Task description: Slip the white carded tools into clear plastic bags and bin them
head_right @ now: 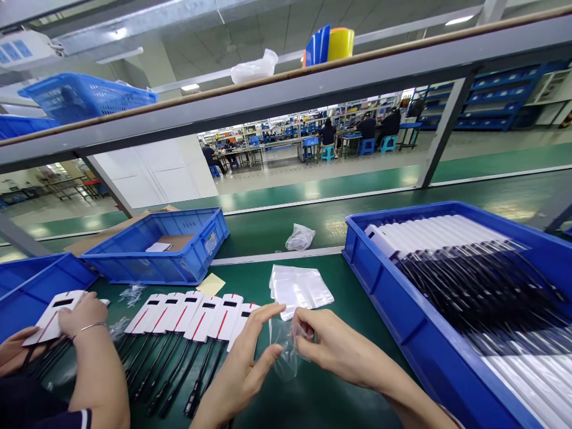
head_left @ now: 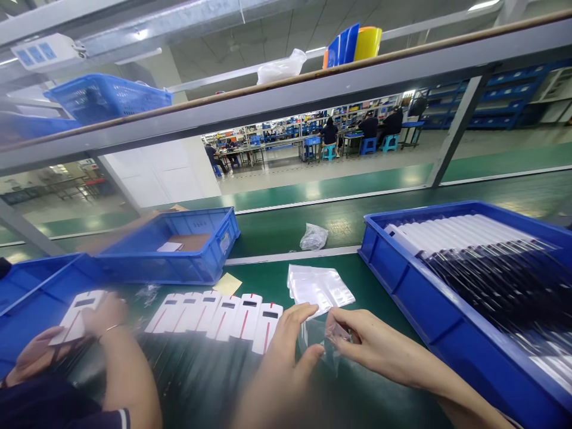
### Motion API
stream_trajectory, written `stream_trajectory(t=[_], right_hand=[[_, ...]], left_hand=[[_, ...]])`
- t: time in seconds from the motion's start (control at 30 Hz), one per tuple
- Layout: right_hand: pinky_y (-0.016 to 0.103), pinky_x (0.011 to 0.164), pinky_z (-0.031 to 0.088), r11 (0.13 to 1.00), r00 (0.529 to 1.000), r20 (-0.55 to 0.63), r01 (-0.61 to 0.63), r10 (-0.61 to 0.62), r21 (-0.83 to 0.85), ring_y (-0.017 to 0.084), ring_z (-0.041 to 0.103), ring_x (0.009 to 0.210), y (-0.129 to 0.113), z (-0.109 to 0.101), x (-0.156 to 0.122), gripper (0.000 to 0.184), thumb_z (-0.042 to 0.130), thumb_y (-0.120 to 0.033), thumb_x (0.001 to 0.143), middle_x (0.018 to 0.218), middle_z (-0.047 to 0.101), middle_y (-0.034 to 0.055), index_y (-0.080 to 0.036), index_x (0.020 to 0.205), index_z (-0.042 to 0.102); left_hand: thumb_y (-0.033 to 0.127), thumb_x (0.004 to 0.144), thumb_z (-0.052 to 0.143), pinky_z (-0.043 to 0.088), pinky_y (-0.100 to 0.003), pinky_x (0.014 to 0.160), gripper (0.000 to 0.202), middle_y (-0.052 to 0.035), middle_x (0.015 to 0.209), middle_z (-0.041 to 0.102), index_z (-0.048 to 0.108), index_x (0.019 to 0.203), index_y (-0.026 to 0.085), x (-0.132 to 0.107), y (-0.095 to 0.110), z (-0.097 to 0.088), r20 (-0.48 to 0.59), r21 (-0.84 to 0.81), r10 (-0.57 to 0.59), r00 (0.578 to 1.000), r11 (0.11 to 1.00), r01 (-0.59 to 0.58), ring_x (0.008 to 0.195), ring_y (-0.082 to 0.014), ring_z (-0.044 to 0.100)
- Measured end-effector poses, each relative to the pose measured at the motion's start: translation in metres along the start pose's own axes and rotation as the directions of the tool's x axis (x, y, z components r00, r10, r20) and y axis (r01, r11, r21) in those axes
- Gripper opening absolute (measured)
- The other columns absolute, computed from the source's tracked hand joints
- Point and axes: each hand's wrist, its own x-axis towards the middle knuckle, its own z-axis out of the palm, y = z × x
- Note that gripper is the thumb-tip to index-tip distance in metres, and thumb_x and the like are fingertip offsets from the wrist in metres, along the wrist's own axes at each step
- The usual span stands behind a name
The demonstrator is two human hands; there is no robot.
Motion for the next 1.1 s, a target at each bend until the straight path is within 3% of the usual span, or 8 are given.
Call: stream_trajectory(t=[0.13, 0.27, 0.4, 0.47, 0.67, 0.8, 0.93, 1.1], right_hand=[[0.024, 0.057, 0.029, 1.0, 0.998, 0.067, 0.016, -0.017, 0.016, 0.012, 0.04, 0.064, 0.001, -0.006, -0.006, 0.017, 0.051, -0.021, 0.095, 0.069, 0.046, -0.0077, -0.023, 0.078, 0.049], [0.023, 0.063, 0.036, 1.0, 0.99, 0.144, -0.01, 0.01, -0.002, 0.012, 0.047, 0.071, 0.005, -0.006, -0.011, 0.011, 0.058, -0.015, 0.087, 0.078, 0.055, -0.0076, -0.025, 0.089, 0.056], [0.023, 0.07, 0.041, 0.996, 0.997, 0.074, 0.028, -0.034, 0.089, 0.014, 0.053, 0.08, 0.002, 0.0, -0.005, 0.017, 0.063, -0.02, 0.088, 0.092, 0.06, -0.005, -0.026, 0.103, 0.057], [0.024, 0.067, 0.038, 0.993, 0.995, 0.058, 0.076, -0.082, 0.09, 0.014, 0.052, 0.076, -0.001, 0.001, -0.001, 0.005, 0.058, -0.021, 0.094, 0.086, 0.06, -0.0047, -0.025, 0.097, 0.058], [0.025, 0.06, 0.032, 0.992, 0.996, 0.019, 0.084, -0.086, 0.094, 0.013, 0.046, 0.067, -0.008, -0.002, 0.002, 0.014, 0.052, -0.022, 0.098, 0.077, 0.056, -0.0055, -0.022, 0.085, 0.057], [0.023, 0.062, 0.035, 0.992, 0.995, 0.083, 0.044, -0.053, 0.114, 0.013, 0.047, 0.071, -0.011, 0.001, 0.001, 0.003, 0.058, -0.023, 0.095, 0.08, 0.056, -0.0064, -0.023, 0.093, 0.056], [0.021, 0.061, 0.039, 0.976, 0.978, 0.208, -0.07, 0.026, 0.209, 0.012, 0.052, 0.072, -0.018, 0.005, 0.003, 0.031, 0.068, -0.016, 0.08, 0.086, 0.059, -0.0069, -0.024, 0.104, 0.05], [0.02, 0.057, 0.04, 0.953, 0.931, 0.358, -0.17, 0.071, 0.252, 0.01, 0.048, 0.063, -0.017, 0.001, 0.0, 0.051, 0.063, -0.009, 0.073, 0.079, 0.059, -0.0101, -0.026, 0.116, 0.042]], left_hand=[[0.036, 0.09, 0.065, 0.047, -0.031, 0.084, 0.016, -0.0049, 0.093, 0.069, 0.067, 0.092, 0.02, 0.008, -0.013, -0.005, 0.068, -0.08, -0.1, 0.993, 0.991, 0.105, 0.092, -0.0207, 0.063], [0.042, 0.088, 0.066, 0.034, -0.024, 0.061, 0.029, 0.0038, 0.066, 0.049, 0.056, 0.077, 0.017, 0.008, -0.023, 0.0, 0.133, -0.269, -0.219, 0.966, 0.931, 0.248, 0.062, -0.0109, 0.047], [0.048, 0.084, 0.072, 0.025, -0.024, 0.057, 0.037, 0.0048, 0.065, 0.044, 0.055, 0.075, 0.016, 0.006, -0.024, 0.008, 0.204, -0.3, -0.224, 0.953, 0.913, 0.278, 0.06, -0.009, 0.036], [0.051, 0.083, 0.072, 0.023, -0.024, 0.055, 0.04, 0.0054, 0.064, 0.043, 0.053, 0.076, 0.017, 0.004, -0.025, 0.011, 0.221, -0.337, -0.224, 0.949, 0.896, 0.29, 0.059, -0.0089, 0.034], [0.064, 0.076, 0.073, 0.024, -0.023, 0.056, 0.052, 0.0055, 0.064, 0.044, 0.052, 0.078, 0.017, 0.0, -0.032, 0.007, 0.223, -0.446, -0.231, 0.947, 0.84, 0.31, 0.059, -0.009, 0.037], [0.06, 0.077, 0.075, 0.029, -0.024, 0.058, 0.049, 0.0026, 0.062, 0.05, 0.055, 0.073, 0.016, 0.002, -0.027, 0.004, 0.251, -0.378, -0.258, 0.933, 0.861, 0.34, 0.06, -0.0112, 0.045], [0.06, 0.082, 0.069, 0.025, -0.024, 0.056, 0.048, 0.0044, 0.06, 0.045, 0.053, 0.069, 0.016, 0.003, -0.023, 0.006, 0.197, -0.388, -0.19, 0.962, 0.886, 0.254, 0.058, -0.0096, 0.038], [0.061, 0.091, 0.057, 0.026, -0.025, 0.056, 0.05, 0.0039, 0.062, 0.043, 0.055, 0.07, 0.016, -0.001, -0.034, 0.001, 0.113, -0.282, -0.198, 0.974, 0.934, 0.222, 0.058, -0.0094, 0.037]])
